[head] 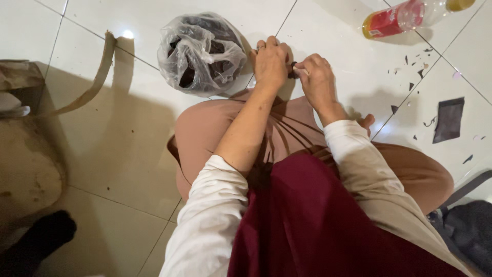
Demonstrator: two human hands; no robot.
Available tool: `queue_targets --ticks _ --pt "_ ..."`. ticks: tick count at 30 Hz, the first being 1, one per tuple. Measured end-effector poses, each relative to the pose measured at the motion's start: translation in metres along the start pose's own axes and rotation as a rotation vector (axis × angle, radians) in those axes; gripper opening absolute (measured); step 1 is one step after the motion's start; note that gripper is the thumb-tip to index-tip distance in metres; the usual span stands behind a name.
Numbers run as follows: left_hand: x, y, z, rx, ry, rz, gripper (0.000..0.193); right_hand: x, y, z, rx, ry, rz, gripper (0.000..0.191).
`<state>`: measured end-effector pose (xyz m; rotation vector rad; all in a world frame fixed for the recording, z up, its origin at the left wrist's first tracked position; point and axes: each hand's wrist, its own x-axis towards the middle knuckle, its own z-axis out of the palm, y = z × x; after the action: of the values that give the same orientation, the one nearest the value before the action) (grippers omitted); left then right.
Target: The person sits on the floor, takes dark clay-like material from a plastic bag, and rolls and presses it by hand into small flower-shaped pieces, setting finished pieces on the floor. Near the end they pick up a yellow sponge block and a plastic basket and handle them.
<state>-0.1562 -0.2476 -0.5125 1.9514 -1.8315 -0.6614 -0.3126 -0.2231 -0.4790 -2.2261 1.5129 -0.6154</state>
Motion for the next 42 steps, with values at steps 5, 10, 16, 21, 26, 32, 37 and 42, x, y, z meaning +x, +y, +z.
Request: queue_targets --ticks 5,10,16,21,26,32,37,42 --pt "0.000 0.001 -0.004 -0.046 -0.038 -0.033 0.026 0.001 0.006 -0.003 -0.011 0.011 0.075 0.012" --pt "-0.002 -0.002 0.003 -0.057 0.042 0.019 0.026 -0.003 0.008 0.004 -0.001 -0.039 0.074 0.008" --pt "0.005 -0.010 0.014 -0.070 0.008 0.008 0.025 0.014 0.023 -0.072 0.160 0.295 0.107 0.017" --pt "0.002 -0.002 0.000 -0.045 -0.045 -0.024 0.009 0.024 0.041 -0.203 0.010 0.572 -0.084 0.014" --pt "-0.002 0.032 -0.027 -0.193 0.056 0.087 0.033 0.042 0.060 -0.220 -0.108 0.445 -0.070 0.009" --pt "0.026 0.128 -0.016 -0.411 0.093 0.334 0.093 0.038 0.071 -0.214 -0.127 0.400 0.014 0.006" --pt "0.068 0.200 0.023 -0.347 0.042 0.393 0.129 0.039 0.070 -0.216 -0.096 0.436 0.016 0.006" --pt "0.077 0.212 0.037 -0.373 0.044 0.494 0.080 0.019 0.082 -0.215 0.096 0.512 0.109 0.007"
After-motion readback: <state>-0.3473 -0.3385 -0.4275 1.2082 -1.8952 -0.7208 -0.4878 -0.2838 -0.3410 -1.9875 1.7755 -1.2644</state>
